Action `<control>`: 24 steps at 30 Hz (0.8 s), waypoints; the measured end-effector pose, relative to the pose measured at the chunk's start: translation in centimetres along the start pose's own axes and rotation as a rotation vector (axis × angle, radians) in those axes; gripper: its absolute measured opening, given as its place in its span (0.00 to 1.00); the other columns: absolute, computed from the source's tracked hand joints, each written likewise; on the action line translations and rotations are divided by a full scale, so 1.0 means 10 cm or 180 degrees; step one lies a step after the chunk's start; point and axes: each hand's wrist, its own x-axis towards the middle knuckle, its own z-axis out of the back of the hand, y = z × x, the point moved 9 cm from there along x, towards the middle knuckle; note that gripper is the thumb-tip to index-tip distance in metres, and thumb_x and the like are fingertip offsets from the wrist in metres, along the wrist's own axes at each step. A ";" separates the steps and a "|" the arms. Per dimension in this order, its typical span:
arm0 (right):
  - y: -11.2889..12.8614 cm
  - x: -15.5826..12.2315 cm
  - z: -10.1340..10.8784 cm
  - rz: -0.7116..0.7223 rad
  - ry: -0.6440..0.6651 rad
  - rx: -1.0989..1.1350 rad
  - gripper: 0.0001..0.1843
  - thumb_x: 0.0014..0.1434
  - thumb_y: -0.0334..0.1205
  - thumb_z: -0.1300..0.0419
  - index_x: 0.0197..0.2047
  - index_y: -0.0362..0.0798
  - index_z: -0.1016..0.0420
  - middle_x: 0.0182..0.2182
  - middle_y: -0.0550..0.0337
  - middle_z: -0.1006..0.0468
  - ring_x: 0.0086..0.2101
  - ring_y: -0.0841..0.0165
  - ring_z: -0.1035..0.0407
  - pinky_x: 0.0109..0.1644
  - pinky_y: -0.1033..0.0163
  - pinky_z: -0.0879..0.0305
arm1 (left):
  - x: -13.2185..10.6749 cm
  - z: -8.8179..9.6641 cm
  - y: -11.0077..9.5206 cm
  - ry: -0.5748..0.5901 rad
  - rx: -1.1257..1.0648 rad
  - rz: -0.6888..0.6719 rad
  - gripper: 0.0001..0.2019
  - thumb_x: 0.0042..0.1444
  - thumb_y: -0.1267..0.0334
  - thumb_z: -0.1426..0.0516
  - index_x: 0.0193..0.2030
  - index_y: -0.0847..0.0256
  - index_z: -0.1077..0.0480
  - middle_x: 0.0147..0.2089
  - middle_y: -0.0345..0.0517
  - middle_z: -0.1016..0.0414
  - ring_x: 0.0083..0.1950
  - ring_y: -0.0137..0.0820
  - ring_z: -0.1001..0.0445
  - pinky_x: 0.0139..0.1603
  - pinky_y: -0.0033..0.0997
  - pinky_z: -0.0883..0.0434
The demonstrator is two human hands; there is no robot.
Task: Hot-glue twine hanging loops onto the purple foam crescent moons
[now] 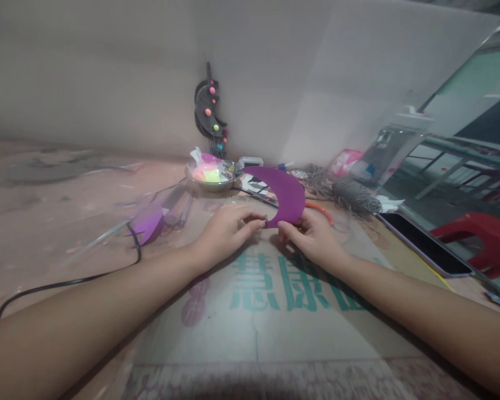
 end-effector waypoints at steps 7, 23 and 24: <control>0.04 0.00 0.05 0.0168 -0.0155 -0.0272 0.09 0.57 0.38 0.42 0.25 0.46 0.29 0.23 0.60 0.25 0.26 0.68 0.30 0.31 0.64 0.35 | 0.00 0.01 0.03 0.0013 -0.0001 0.0220 0.07 0.59 0.62 0.43 0.34 0.62 0.25 0.35 0.44 0.22 0.39 0.33 0.27 0.41 0.32 0.34; 0.17 -0.06 0.11 0.1061 -0.0458 -0.0522 0.03 0.57 0.36 0.41 0.37 0.49 0.27 0.33 0.59 0.22 0.35 0.66 0.28 0.40 0.62 0.32 | 0.00 -0.08 0.24 0.0237 -0.0361 0.0729 0.17 0.63 0.55 0.51 0.31 0.63 0.28 0.34 0.44 0.25 0.38 0.33 0.28 0.37 0.30 0.36; 0.21 -0.07 0.10 0.1170 -0.0411 -0.0623 0.02 0.57 0.35 0.41 0.36 0.49 0.27 0.31 0.60 0.23 0.33 0.67 0.29 0.38 0.62 0.32 | 0.00 -0.08 0.25 0.0251 -0.0458 0.0782 0.17 0.63 0.55 0.51 0.30 0.63 0.29 0.34 0.44 0.26 0.38 0.33 0.29 0.37 0.29 0.36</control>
